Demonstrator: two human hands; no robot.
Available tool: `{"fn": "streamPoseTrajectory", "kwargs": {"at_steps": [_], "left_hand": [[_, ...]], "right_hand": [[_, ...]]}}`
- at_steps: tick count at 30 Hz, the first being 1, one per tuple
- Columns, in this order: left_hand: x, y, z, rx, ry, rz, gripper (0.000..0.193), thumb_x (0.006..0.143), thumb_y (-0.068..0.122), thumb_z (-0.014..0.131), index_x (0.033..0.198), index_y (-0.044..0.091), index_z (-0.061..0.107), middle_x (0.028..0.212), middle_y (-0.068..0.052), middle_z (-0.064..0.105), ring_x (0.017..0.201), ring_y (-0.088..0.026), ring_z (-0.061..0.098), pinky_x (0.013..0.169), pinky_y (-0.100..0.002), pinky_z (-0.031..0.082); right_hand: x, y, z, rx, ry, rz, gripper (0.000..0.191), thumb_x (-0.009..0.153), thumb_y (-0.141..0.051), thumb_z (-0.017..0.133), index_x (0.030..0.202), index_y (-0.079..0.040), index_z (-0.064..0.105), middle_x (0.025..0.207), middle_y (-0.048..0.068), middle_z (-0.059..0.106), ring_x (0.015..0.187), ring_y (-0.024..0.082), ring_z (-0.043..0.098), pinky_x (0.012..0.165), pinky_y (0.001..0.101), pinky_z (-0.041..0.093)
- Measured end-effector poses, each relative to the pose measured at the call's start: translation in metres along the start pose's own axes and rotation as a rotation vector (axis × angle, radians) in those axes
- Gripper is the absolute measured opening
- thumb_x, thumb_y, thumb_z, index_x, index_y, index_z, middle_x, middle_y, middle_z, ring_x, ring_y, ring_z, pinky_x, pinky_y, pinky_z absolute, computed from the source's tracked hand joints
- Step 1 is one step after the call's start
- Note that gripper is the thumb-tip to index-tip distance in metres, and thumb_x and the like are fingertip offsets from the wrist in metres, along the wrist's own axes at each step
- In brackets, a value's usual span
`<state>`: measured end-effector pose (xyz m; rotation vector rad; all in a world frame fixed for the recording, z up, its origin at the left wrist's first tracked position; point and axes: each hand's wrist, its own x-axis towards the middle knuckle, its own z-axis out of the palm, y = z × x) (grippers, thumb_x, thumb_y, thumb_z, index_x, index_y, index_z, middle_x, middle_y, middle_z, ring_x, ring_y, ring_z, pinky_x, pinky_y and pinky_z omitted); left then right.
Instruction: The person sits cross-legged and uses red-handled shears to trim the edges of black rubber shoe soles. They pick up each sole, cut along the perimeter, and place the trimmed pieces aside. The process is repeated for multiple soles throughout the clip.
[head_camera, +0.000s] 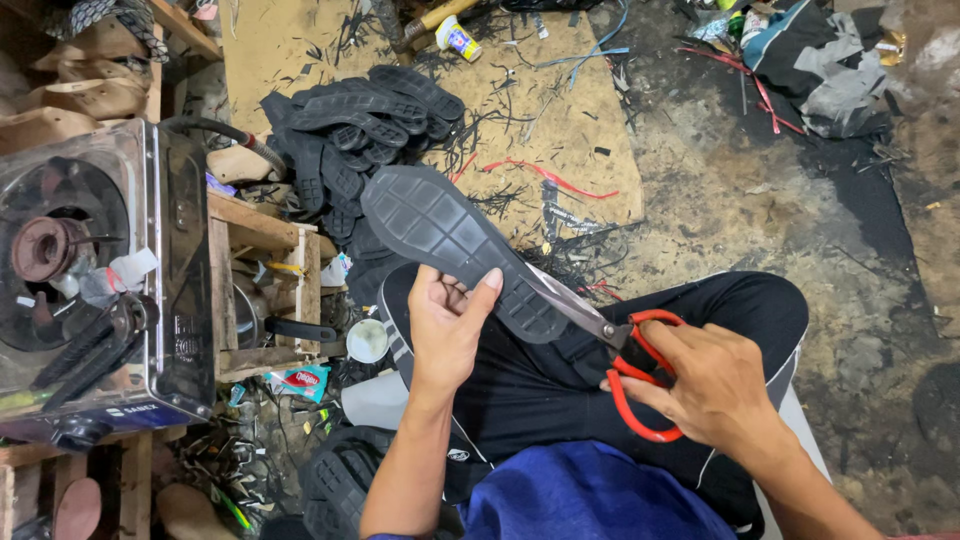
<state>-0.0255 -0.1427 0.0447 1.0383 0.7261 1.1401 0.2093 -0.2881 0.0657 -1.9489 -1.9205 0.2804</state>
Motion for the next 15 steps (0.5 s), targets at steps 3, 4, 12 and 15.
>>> {"fn": "streamPoseTrajectory", "kwargs": {"at_steps": [3, 4, 12, 15], "left_hand": [[-0.0001, 0.0022, -0.0016, -0.018, -0.014, -0.005, 0.034, 0.096, -0.007, 0.067, 0.129, -0.005, 0.055, 0.112, -0.011, 0.069, 0.099, -0.013, 0.068, 0.090, -0.027, 0.057], [0.0001, 0.0024, -0.0020, -0.021, -0.017, -0.012, 0.034, 0.096, -0.006, 0.067, 0.128, -0.005, 0.055, 0.112, -0.011, 0.069, 0.100, -0.013, 0.068, 0.090, -0.027, 0.057], [-0.0032, -0.0003, 0.0004, 0.008, -0.018, -0.021, 0.034, 0.097, -0.007, 0.067, 0.128, -0.005, 0.056, 0.113, -0.011, 0.069, 0.100, -0.013, 0.068, 0.091, -0.027, 0.057], [-0.0026, 0.0007, 0.0004, -0.002, -0.019, -0.033, 0.034, 0.096, -0.007, 0.067, 0.128, -0.005, 0.056, 0.112, -0.011, 0.069, 0.100, -0.013, 0.068, 0.091, -0.028, 0.057]], "right_hand": [[0.0009, 0.0012, 0.0015, -0.023, -0.100, 0.049, 0.054, 0.063, -0.051, 0.086, 0.099, -0.014, 0.071, 0.060, 0.010, 0.064, 0.060, 0.031, 0.065, 0.060, 0.0424, 0.048], [0.0005, 0.0011, 0.0014, -0.009, -0.073, 0.028, 0.053, 0.062, -0.050, 0.085, 0.098, -0.014, 0.071, 0.061, 0.010, 0.064, 0.060, 0.031, 0.065, 0.059, 0.0423, 0.048], [-0.0008, -0.0001, 0.0005, -0.038, -0.066, 0.030, 0.056, 0.063, -0.050, 0.089, 0.103, -0.015, 0.070, 0.061, 0.010, 0.065, 0.060, 0.033, 0.065, 0.059, 0.0453, 0.049], [0.0013, -0.0003, -0.0005, 0.049, -0.116, 0.063, 0.059, 0.061, -0.045, 0.086, 0.109, -0.015, 0.070, 0.061, 0.012, 0.064, 0.060, 0.033, 0.066, 0.058, 0.0466, 0.049]]}}
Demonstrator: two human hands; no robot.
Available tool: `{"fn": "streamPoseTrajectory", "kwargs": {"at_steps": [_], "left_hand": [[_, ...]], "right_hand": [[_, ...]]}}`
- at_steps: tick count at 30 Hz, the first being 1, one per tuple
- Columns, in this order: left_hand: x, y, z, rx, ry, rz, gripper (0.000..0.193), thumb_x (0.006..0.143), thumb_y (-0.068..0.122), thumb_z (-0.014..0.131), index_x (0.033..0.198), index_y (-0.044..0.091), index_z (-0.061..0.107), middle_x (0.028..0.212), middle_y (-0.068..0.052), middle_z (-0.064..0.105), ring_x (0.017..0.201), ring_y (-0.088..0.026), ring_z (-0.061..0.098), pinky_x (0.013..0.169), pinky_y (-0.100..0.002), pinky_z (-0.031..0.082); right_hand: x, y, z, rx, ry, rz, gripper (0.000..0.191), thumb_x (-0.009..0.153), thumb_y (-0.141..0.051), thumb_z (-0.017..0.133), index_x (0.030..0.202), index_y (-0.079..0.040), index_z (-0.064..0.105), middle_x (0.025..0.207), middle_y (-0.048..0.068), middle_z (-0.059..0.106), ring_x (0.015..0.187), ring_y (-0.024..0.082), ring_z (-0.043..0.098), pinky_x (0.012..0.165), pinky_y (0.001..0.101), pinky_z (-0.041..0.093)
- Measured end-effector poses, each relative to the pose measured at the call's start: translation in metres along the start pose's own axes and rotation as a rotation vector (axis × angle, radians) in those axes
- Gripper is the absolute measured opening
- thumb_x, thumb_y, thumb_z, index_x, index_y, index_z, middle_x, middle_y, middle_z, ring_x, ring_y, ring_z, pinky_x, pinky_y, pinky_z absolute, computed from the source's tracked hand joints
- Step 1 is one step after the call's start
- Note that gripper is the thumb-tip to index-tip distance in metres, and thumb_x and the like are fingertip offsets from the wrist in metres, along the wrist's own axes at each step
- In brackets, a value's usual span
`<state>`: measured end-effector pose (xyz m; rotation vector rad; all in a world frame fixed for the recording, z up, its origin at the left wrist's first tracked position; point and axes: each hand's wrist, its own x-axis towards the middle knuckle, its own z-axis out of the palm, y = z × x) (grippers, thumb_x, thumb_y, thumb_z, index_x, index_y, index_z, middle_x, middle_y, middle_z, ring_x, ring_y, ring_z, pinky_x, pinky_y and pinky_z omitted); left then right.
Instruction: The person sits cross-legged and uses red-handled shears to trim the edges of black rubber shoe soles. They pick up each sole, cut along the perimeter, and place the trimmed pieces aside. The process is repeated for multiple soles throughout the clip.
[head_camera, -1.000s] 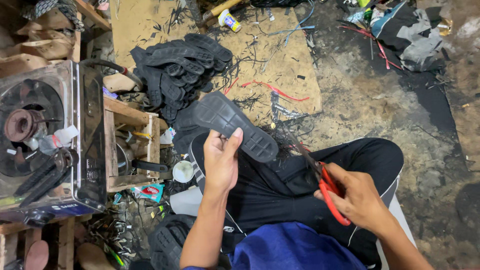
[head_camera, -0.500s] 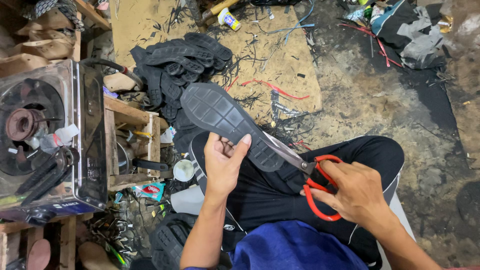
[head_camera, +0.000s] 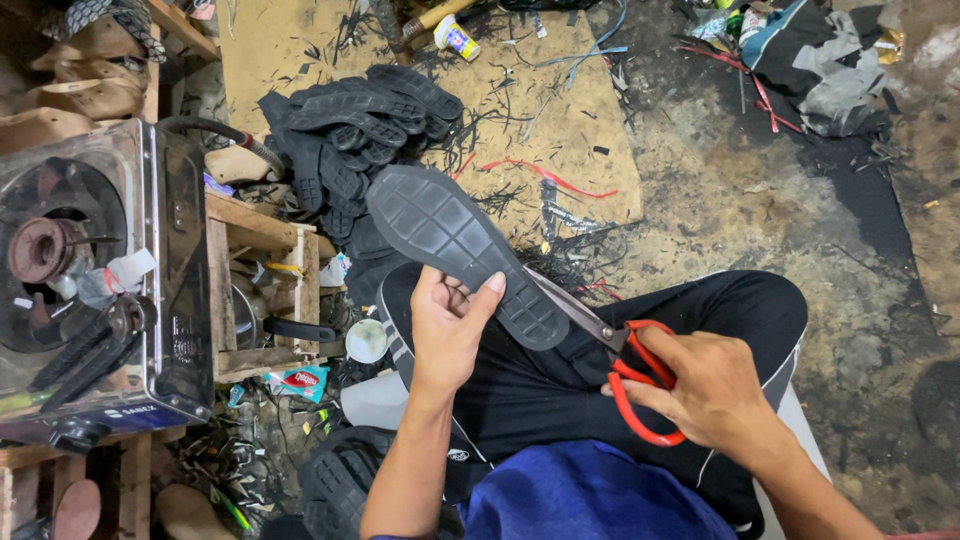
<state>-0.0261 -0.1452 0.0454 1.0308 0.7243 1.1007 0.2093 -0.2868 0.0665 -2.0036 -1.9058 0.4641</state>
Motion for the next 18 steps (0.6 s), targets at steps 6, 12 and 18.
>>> {"fn": "streamPoseTrajectory", "kwargs": {"at_steps": [6, 12, 18], "left_hand": [[0.002, 0.004, 0.001, -0.006, 0.000, 0.023, 0.034, 0.096, -0.007, 0.067, 0.128, -0.005, 0.056, 0.113, -0.011, 0.069, 0.101, -0.013, 0.068, 0.090, -0.027, 0.057], [0.001, 0.000, 0.003, 0.026, 0.030, 0.023, 0.035, 0.096, -0.007, 0.067, 0.128, -0.005, 0.056, 0.113, -0.011, 0.069, 0.100, -0.013, 0.068, 0.089, -0.027, 0.057], [0.001, -0.013, -0.009, -0.014, 0.041, 0.036, 0.032, 0.098, -0.006, 0.068, 0.128, -0.006, 0.057, 0.114, -0.011, 0.069, 0.101, -0.013, 0.067, 0.091, -0.027, 0.055]], "right_hand": [[0.000, 0.001, -0.007, 0.076, 0.071, -0.033, 0.058, 0.061, -0.044, 0.086, 0.104, -0.009, 0.068, 0.066, 0.012, 0.066, 0.061, 0.033, 0.066, 0.056, 0.0450, 0.049], [-0.004, 0.007, 0.001, -0.063, 0.112, -0.064, 0.054, 0.060, -0.047, 0.086, 0.095, -0.010, 0.070, 0.061, 0.011, 0.064, 0.058, 0.034, 0.064, 0.057, 0.0455, 0.049], [-0.003, 0.006, 0.003, 0.118, -0.051, 0.051, 0.056, 0.064, -0.043, 0.085, 0.109, -0.013, 0.069, 0.060, 0.011, 0.063, 0.058, 0.032, 0.065, 0.055, 0.0442, 0.048]]}}
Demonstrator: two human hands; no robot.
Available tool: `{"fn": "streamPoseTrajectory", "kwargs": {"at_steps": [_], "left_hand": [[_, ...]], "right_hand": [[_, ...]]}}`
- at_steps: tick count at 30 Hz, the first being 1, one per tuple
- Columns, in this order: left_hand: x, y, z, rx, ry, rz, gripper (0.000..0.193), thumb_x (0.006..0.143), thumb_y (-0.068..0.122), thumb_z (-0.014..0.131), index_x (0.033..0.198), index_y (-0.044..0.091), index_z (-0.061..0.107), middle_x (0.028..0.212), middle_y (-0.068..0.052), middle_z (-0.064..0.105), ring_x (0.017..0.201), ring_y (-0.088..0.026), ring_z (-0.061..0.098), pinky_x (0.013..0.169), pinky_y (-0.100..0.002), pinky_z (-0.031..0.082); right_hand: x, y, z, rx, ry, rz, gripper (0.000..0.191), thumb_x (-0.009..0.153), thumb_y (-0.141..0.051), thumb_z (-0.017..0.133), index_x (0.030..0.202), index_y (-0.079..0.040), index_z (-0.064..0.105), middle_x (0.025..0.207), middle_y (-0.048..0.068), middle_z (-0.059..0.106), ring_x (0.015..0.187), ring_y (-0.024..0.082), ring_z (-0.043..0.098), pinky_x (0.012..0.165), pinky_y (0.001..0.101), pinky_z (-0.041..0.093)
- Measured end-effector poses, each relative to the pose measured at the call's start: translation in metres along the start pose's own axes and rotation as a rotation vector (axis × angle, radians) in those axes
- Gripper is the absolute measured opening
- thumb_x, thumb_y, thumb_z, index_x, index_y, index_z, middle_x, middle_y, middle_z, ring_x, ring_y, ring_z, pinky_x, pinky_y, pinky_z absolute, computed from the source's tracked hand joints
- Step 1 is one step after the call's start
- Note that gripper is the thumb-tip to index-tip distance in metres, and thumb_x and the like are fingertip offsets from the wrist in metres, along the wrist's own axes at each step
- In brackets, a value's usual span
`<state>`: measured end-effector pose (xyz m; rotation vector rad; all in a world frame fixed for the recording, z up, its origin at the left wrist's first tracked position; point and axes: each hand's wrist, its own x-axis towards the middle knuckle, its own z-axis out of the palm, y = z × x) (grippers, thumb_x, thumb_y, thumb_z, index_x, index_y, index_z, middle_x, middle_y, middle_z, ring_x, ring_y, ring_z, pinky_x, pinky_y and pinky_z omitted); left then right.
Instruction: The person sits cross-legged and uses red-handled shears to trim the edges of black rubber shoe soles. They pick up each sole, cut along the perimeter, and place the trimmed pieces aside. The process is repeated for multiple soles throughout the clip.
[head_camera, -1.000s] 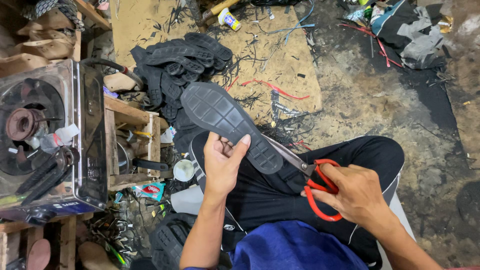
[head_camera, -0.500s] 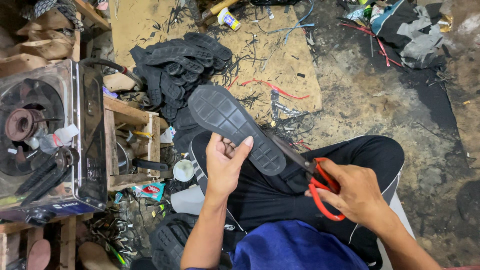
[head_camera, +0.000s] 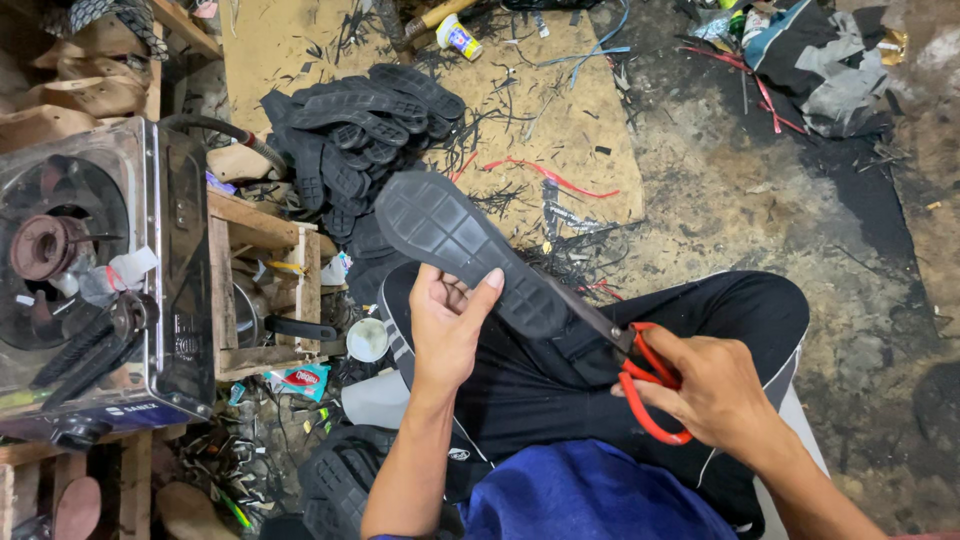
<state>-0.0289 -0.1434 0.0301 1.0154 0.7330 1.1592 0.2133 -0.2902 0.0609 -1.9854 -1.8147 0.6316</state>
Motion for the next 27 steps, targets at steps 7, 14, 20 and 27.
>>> {"fn": "streamPoseTrajectory", "kwargs": {"at_steps": [7, 14, 20, 27], "left_hand": [[-0.001, 0.000, 0.000, -0.013, 0.018, 0.062, 0.034, 0.097, -0.011, 0.070, 0.128, -0.007, 0.056, 0.116, -0.011, 0.069, 0.106, -0.015, 0.068, 0.096, -0.030, 0.056], [-0.014, 0.009, 0.026, -0.092, -0.057, -0.033, 0.058, 0.089, -0.015, 0.068, 0.139, -0.001, 0.043, 0.127, -0.012, 0.063, 0.115, -0.018, 0.067, 0.098, -0.032, 0.058], [-0.028, 0.000, 0.039, -0.131, -0.059, -0.049, 0.063, 0.090, -0.016, 0.068, 0.143, 0.000, 0.038, 0.130, -0.013, 0.060, 0.114, -0.019, 0.065, 0.091, -0.032, 0.057], [-0.019, 0.004, 0.024, -0.063, 0.049, 0.055, 0.043, 0.098, -0.008, 0.067, 0.137, -0.004, 0.051, 0.127, -0.011, 0.065, 0.116, -0.016, 0.065, 0.100, -0.029, 0.055]], "right_hand": [[0.005, -0.005, 0.000, -0.120, 0.100, -0.079, 0.059, 0.062, -0.045, 0.085, 0.108, -0.011, 0.068, 0.069, 0.013, 0.068, 0.066, 0.034, 0.067, 0.059, 0.0447, 0.050], [0.010, -0.016, 0.007, -0.138, 0.187, -0.113, 0.062, 0.062, -0.046, 0.084, 0.106, -0.006, 0.068, 0.073, 0.011, 0.069, 0.064, 0.033, 0.065, 0.060, 0.0425, 0.049], [0.015, -0.025, 0.010, -0.147, 0.232, -0.073, 0.055, 0.065, -0.048, 0.084, 0.097, -0.007, 0.066, 0.071, 0.010, 0.067, 0.062, 0.031, 0.064, 0.059, 0.0416, 0.048], [0.014, -0.022, 0.009, -0.118, 0.107, 0.023, 0.055, 0.069, -0.049, 0.084, 0.104, -0.009, 0.069, 0.061, 0.010, 0.065, 0.059, 0.030, 0.065, 0.059, 0.0415, 0.048]]}}
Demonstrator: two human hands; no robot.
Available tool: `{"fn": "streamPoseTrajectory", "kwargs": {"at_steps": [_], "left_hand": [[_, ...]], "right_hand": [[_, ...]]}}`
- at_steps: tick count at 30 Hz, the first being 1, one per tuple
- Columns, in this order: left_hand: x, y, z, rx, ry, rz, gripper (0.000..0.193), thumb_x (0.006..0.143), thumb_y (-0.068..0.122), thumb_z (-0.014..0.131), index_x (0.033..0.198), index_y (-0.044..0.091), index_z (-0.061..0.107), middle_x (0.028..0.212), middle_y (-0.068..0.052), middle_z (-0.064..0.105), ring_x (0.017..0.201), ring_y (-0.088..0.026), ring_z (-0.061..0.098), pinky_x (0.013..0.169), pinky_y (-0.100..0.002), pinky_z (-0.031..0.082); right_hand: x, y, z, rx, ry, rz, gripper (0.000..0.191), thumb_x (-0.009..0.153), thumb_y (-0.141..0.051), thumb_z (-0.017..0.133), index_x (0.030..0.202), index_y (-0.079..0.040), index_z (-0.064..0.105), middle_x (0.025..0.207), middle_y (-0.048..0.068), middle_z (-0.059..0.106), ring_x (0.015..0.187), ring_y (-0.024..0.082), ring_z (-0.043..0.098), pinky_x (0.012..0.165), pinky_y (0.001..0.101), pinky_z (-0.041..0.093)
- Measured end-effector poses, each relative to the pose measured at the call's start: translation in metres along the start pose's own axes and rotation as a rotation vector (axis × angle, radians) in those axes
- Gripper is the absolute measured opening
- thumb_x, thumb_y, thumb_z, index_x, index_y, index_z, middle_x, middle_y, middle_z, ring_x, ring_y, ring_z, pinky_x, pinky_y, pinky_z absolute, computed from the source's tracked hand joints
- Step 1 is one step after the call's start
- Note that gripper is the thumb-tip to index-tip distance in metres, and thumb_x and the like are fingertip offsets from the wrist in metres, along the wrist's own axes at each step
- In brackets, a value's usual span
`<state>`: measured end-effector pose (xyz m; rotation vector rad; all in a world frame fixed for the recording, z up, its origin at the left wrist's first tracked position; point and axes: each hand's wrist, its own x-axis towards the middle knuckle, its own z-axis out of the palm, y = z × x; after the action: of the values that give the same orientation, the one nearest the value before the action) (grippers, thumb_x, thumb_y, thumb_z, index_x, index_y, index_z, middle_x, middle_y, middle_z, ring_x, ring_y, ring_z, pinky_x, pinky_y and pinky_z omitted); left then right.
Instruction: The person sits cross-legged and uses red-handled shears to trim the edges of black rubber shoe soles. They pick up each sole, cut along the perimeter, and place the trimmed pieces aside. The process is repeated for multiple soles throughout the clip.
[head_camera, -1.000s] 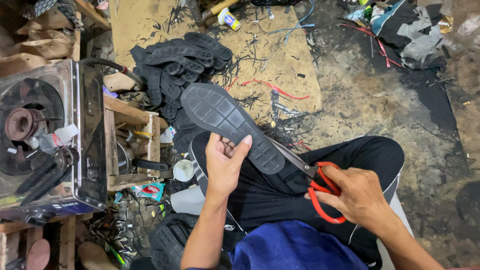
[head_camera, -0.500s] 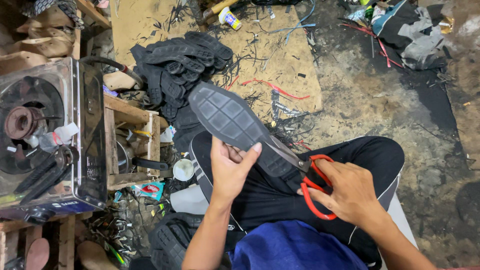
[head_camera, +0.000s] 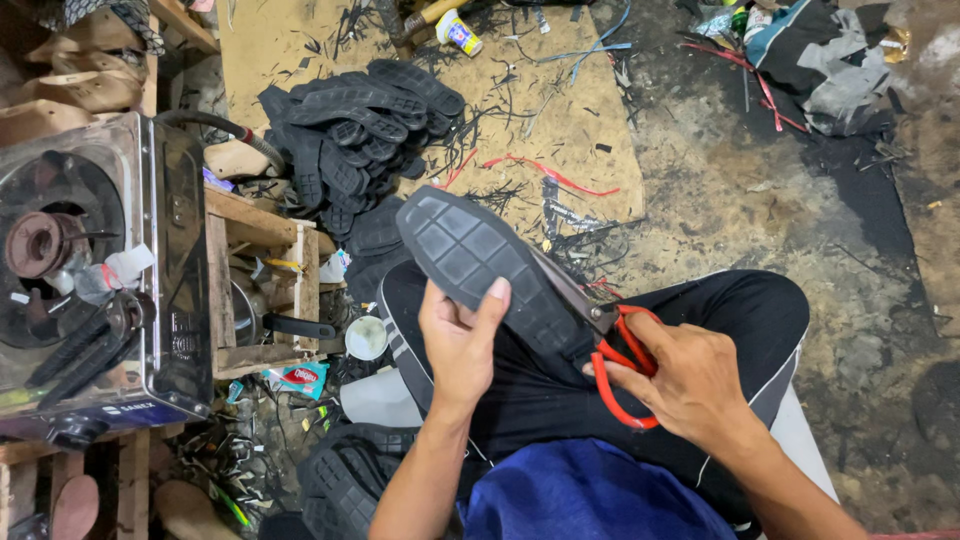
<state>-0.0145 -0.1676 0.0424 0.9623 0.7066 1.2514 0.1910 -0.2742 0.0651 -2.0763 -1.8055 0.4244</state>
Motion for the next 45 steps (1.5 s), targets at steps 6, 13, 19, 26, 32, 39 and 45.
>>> {"fn": "streamPoseTrajectory", "kwargs": {"at_steps": [6, 13, 19, 26, 32, 39, 45], "left_hand": [[0.002, 0.003, 0.002, 0.040, 0.023, 0.033, 0.043, 0.097, -0.005, 0.068, 0.136, -0.001, 0.050, 0.123, -0.008, 0.064, 0.109, -0.013, 0.065, 0.093, -0.027, 0.056], [-0.013, -0.001, 0.013, 0.012, -0.037, -0.079, 0.044, 0.095, -0.005, 0.067, 0.135, -0.001, 0.049, 0.123, -0.009, 0.065, 0.108, -0.012, 0.067, 0.092, -0.027, 0.057], [-0.008, -0.001, 0.001, 0.075, -0.084, -0.062, 0.045, 0.095, -0.006, 0.067, 0.137, -0.002, 0.052, 0.122, -0.009, 0.067, 0.108, -0.013, 0.066, 0.091, -0.027, 0.057], [-0.004, 0.000, -0.009, 0.089, -0.138, -0.078, 0.046, 0.095, -0.004, 0.067, 0.138, -0.003, 0.052, 0.123, -0.009, 0.067, 0.111, -0.014, 0.065, 0.096, -0.029, 0.054], [-0.010, 0.000, -0.011, 0.169, -0.217, -0.069, 0.046, 0.094, -0.002, 0.067, 0.138, -0.003, 0.054, 0.124, -0.008, 0.067, 0.112, -0.013, 0.063, 0.100, -0.030, 0.051], [-0.003, -0.004, -0.016, 0.126, -0.122, -0.082, 0.032, 0.104, 0.003, 0.066, 0.134, -0.008, 0.062, 0.118, -0.007, 0.071, 0.106, -0.011, 0.064, 0.095, -0.027, 0.053], [0.005, 0.013, -0.006, 0.130, -0.101, -0.026, 0.041, 0.098, -0.001, 0.069, 0.137, -0.004, 0.056, 0.117, -0.006, 0.070, 0.103, -0.009, 0.066, 0.091, -0.024, 0.054]], "right_hand": [[-0.001, -0.006, 0.002, -0.018, 0.142, -0.090, 0.059, 0.063, -0.046, 0.084, 0.103, -0.007, 0.066, 0.075, 0.011, 0.068, 0.064, 0.033, 0.063, 0.059, 0.0429, 0.047], [0.004, -0.010, -0.001, -0.020, 0.161, -0.086, 0.060, 0.064, -0.047, 0.084, 0.103, -0.005, 0.066, 0.071, 0.010, 0.065, 0.060, 0.033, 0.062, 0.057, 0.0435, 0.046], [0.004, -0.009, -0.004, 0.033, 0.088, -0.072, 0.057, 0.066, -0.047, 0.085, 0.101, -0.006, 0.066, 0.060, 0.011, 0.063, 0.055, 0.033, 0.064, 0.052, 0.0437, 0.047], [0.003, -0.008, -0.007, 0.106, 0.058, -0.078, 0.056, 0.069, -0.043, 0.083, 0.107, -0.006, 0.065, 0.058, 0.012, 0.062, 0.052, 0.034, 0.064, 0.048, 0.0439, 0.047], [0.004, -0.011, -0.007, 0.070, 0.010, 0.004, 0.053, 0.070, -0.048, 0.084, 0.099, -0.007, 0.066, 0.057, 0.013, 0.062, 0.053, 0.035, 0.063, 0.051, 0.0446, 0.047], [-0.003, -0.008, -0.006, 0.366, -0.072, 0.076, 0.052, 0.071, -0.040, 0.083, 0.108, -0.006, 0.069, 0.059, 0.012, 0.063, 0.047, 0.030, 0.064, 0.049, 0.0380, 0.050], [-0.008, -0.011, -0.008, 0.189, 0.007, -0.020, 0.057, 0.063, -0.042, 0.087, 0.103, -0.006, 0.067, 0.062, 0.012, 0.064, 0.056, 0.033, 0.064, 0.052, 0.0425, 0.048]]}}
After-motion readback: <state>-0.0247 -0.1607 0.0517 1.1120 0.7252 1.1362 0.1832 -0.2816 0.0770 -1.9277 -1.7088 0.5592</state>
